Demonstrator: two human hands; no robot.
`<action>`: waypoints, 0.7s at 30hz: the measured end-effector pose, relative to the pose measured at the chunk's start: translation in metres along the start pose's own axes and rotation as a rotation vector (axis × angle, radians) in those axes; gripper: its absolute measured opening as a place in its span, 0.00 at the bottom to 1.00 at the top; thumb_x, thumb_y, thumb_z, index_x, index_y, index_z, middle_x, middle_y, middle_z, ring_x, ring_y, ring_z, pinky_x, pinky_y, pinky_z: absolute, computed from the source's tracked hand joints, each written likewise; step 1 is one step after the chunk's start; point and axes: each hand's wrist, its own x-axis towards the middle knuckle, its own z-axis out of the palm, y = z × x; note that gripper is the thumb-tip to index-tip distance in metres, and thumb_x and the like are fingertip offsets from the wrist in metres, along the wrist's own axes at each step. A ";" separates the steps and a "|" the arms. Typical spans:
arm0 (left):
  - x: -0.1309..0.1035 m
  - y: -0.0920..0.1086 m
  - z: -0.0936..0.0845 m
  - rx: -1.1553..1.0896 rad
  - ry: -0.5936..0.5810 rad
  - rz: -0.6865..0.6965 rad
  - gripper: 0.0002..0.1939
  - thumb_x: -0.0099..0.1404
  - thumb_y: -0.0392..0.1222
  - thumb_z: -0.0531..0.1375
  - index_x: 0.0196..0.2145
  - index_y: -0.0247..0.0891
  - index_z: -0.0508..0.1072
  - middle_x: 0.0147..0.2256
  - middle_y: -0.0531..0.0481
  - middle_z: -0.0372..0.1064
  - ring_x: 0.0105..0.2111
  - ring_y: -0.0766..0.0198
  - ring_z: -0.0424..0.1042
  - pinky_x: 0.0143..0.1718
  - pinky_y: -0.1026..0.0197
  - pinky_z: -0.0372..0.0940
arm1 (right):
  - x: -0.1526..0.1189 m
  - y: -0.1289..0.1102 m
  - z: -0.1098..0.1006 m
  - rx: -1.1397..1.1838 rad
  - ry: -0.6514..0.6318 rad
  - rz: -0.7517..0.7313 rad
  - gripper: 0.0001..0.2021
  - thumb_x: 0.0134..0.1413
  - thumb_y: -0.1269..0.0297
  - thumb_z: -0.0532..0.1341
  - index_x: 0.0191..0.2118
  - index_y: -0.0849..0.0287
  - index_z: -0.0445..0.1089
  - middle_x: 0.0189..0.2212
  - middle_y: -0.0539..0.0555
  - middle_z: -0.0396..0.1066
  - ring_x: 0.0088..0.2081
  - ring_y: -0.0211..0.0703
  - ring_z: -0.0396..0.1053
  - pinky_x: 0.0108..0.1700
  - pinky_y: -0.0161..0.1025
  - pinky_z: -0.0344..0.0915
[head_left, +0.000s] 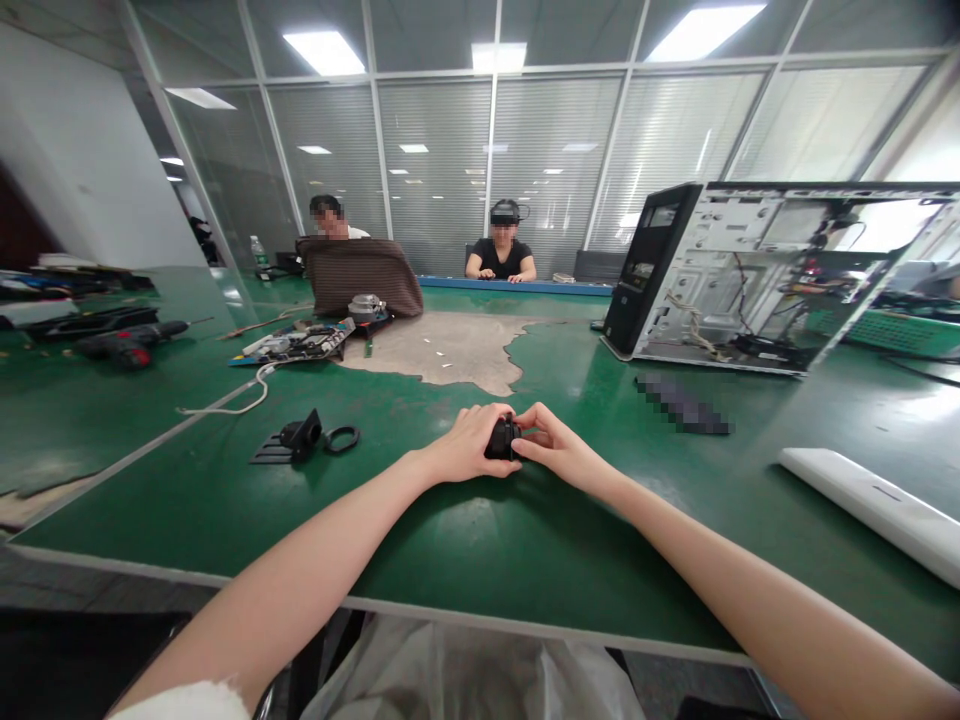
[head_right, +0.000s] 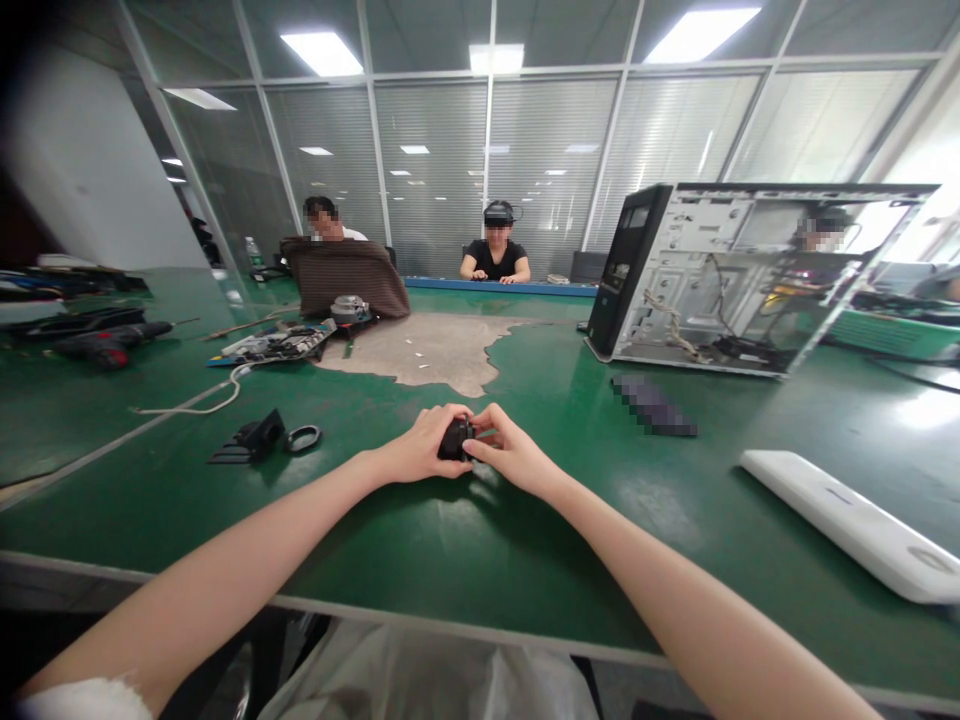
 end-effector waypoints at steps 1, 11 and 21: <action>0.000 0.000 0.000 -0.003 0.001 -0.006 0.27 0.51 0.52 0.59 0.45 0.41 0.54 0.40 0.48 0.60 0.38 0.56 0.60 0.40 0.55 0.54 | -0.001 -0.001 0.000 -0.002 -0.002 -0.012 0.11 0.46 0.60 0.59 0.34 0.56 0.57 0.35 0.49 0.61 0.36 0.38 0.64 0.38 0.39 0.64; 0.001 -0.001 0.001 -0.009 0.010 0.004 0.28 0.50 0.52 0.59 0.46 0.40 0.54 0.41 0.47 0.60 0.39 0.56 0.60 0.40 0.55 0.54 | 0.003 0.005 0.003 0.019 0.054 0.062 0.11 0.49 0.57 0.56 0.36 0.56 0.56 0.33 0.49 0.62 0.31 0.35 0.64 0.37 0.40 0.65; 0.001 -0.003 0.002 -0.002 0.003 -0.023 0.27 0.50 0.52 0.59 0.45 0.41 0.55 0.39 0.48 0.60 0.38 0.56 0.61 0.39 0.55 0.54 | -0.003 -0.001 0.002 0.046 -0.005 0.005 0.11 0.47 0.60 0.59 0.35 0.55 0.57 0.35 0.49 0.63 0.35 0.37 0.65 0.38 0.38 0.64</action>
